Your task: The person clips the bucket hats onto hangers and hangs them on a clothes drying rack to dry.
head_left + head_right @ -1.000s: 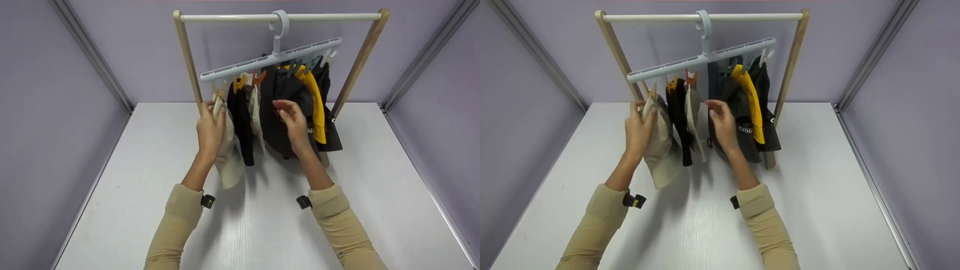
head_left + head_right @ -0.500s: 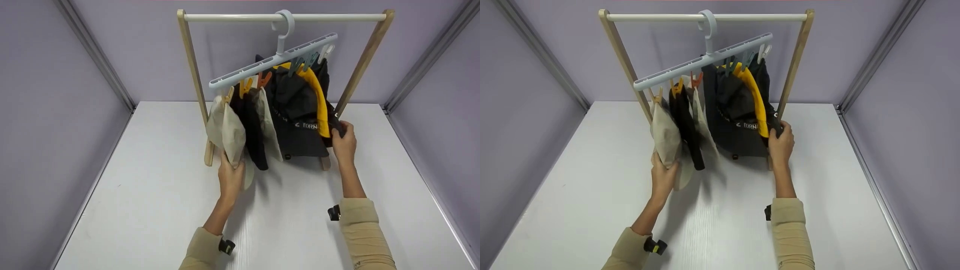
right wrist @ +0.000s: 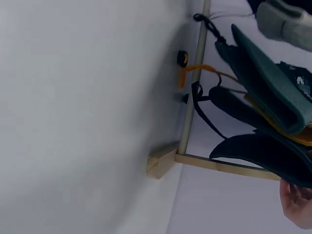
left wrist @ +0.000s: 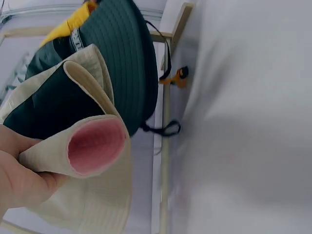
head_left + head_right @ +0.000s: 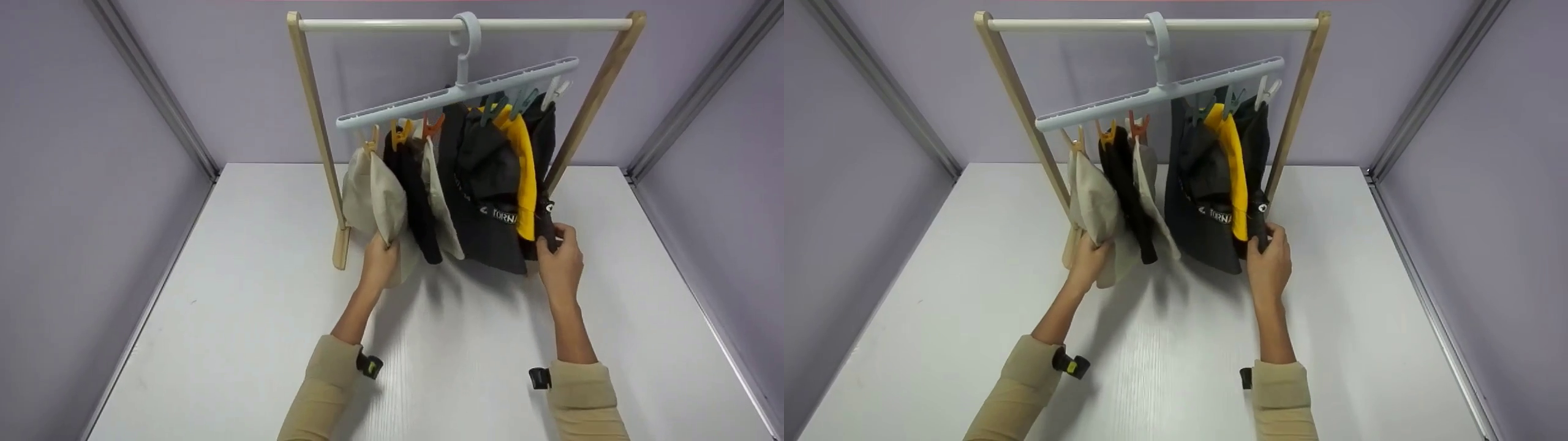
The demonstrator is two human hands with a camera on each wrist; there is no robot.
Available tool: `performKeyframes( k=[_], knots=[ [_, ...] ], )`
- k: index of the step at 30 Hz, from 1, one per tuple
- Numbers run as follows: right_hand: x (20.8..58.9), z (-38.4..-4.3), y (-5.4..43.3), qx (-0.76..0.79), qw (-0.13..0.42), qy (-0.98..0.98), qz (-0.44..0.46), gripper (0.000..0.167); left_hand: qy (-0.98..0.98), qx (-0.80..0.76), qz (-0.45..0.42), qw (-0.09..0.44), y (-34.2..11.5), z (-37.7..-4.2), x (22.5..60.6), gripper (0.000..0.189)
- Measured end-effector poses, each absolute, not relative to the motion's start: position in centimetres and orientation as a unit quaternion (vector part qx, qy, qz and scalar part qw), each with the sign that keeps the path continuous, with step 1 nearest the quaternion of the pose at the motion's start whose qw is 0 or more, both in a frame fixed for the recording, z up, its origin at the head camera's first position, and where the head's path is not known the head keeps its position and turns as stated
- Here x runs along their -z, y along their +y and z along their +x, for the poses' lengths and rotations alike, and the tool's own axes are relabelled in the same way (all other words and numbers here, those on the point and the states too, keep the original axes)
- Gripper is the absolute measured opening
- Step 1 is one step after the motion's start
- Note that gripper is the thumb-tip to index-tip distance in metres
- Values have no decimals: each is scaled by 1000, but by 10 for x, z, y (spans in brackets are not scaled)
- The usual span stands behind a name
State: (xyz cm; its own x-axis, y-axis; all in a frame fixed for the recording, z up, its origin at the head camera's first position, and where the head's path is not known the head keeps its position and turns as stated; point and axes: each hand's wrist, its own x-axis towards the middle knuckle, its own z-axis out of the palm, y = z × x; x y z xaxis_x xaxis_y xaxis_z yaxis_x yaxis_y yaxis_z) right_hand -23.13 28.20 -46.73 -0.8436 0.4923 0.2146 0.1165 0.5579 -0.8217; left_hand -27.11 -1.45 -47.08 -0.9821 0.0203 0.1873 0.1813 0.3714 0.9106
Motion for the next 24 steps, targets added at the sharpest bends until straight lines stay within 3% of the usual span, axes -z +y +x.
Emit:
performKeyframes(
  k=[4,10,18,24],
  knots=[
    [470,-213,272,-437,215,-855,-176,35,-830,552,-38,72,-27,-288,468,23],
    [478,-199,263,-438,228,-853,-170,35,-832,544,-6,113,-47,-296,466,44],
    [483,-200,257,-436,226,-857,-153,38,-830,543,52,115,-65,-294,469,45],
    [483,-199,256,-443,216,-858,-144,39,-823,555,41,119,-70,-292,466,49]
  ],
)
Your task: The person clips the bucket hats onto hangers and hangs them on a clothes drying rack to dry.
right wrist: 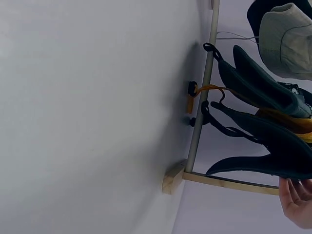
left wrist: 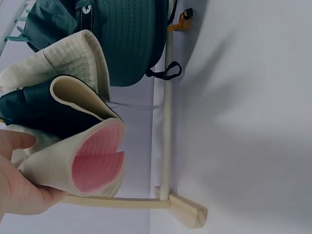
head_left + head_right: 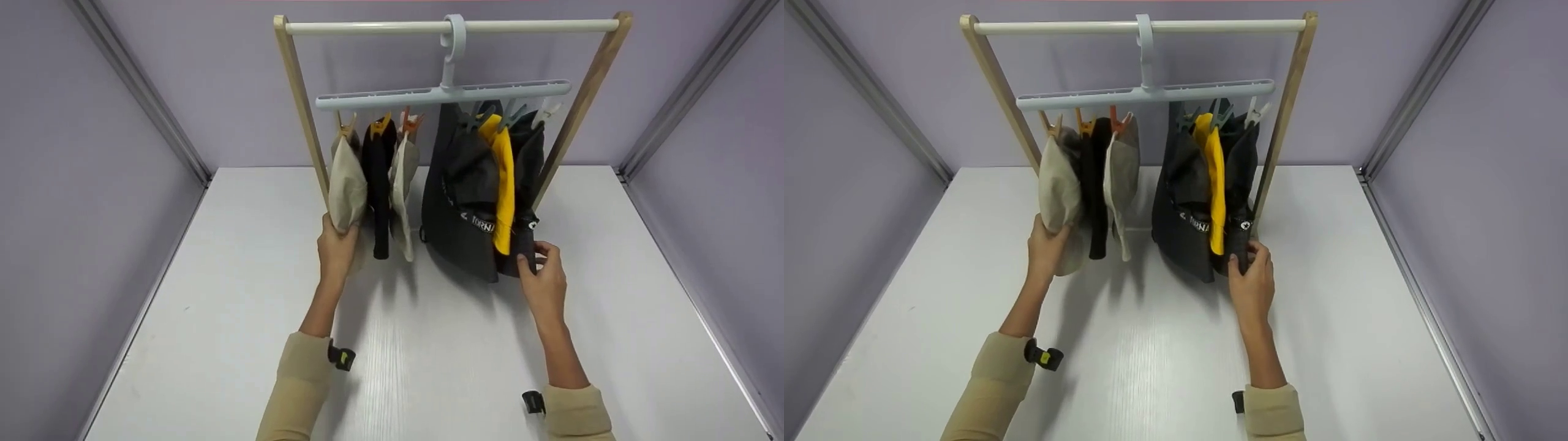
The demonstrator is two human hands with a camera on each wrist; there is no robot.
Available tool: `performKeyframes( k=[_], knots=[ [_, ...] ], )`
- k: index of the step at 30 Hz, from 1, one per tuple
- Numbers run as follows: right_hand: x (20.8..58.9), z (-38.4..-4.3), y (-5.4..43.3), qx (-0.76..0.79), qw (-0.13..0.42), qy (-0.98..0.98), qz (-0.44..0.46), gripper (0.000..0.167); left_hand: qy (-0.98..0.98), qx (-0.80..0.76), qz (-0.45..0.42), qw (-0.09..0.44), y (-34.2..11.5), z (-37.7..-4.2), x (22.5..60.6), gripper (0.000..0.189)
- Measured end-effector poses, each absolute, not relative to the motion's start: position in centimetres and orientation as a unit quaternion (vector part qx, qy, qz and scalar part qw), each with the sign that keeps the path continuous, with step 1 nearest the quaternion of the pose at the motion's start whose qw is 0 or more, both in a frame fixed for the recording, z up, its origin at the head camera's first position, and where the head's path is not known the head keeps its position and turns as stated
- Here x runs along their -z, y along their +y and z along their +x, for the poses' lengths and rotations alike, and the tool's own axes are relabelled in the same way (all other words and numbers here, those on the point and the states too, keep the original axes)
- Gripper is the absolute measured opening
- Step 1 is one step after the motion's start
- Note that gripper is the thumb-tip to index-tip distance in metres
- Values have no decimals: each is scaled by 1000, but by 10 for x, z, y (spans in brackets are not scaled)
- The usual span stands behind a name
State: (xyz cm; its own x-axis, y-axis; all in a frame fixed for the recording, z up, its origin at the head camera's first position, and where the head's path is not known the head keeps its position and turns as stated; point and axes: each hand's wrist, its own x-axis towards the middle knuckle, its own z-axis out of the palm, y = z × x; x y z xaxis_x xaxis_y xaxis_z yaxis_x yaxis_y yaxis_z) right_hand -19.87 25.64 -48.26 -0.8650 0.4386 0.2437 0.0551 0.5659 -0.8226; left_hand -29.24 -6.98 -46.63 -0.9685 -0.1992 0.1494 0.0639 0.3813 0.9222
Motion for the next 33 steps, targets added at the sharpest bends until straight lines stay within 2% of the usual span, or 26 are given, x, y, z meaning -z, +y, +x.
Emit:
performKeyframes(
  k=[6,16,20,25,27,30,33],
  knots=[
    [480,-200,262,-445,223,-857,-129,44,-811,570,28,125,-78,-293,458,52],
    [459,-209,315,-415,303,-846,-147,34,-818,549,-24,170,-112,-296,439,50],
    [450,-209,327,-402,262,-868,-128,35,-840,515,-44,165,-121,-293,433,50],
    [460,-208,306,-418,140,-896,-58,52,-877,474,-41,67,-114,-284,437,57],
    [466,-209,295,-423,111,-898,-44,59,-886,462,-36,32,-110,-283,443,62],
    [473,-211,283,-425,108,-897,-49,59,-891,452,-32,11,-106,-285,451,62],
    [477,-209,276,-423,121,-896,-57,52,-898,438,-35,23,-105,-288,459,53]
  ],
)
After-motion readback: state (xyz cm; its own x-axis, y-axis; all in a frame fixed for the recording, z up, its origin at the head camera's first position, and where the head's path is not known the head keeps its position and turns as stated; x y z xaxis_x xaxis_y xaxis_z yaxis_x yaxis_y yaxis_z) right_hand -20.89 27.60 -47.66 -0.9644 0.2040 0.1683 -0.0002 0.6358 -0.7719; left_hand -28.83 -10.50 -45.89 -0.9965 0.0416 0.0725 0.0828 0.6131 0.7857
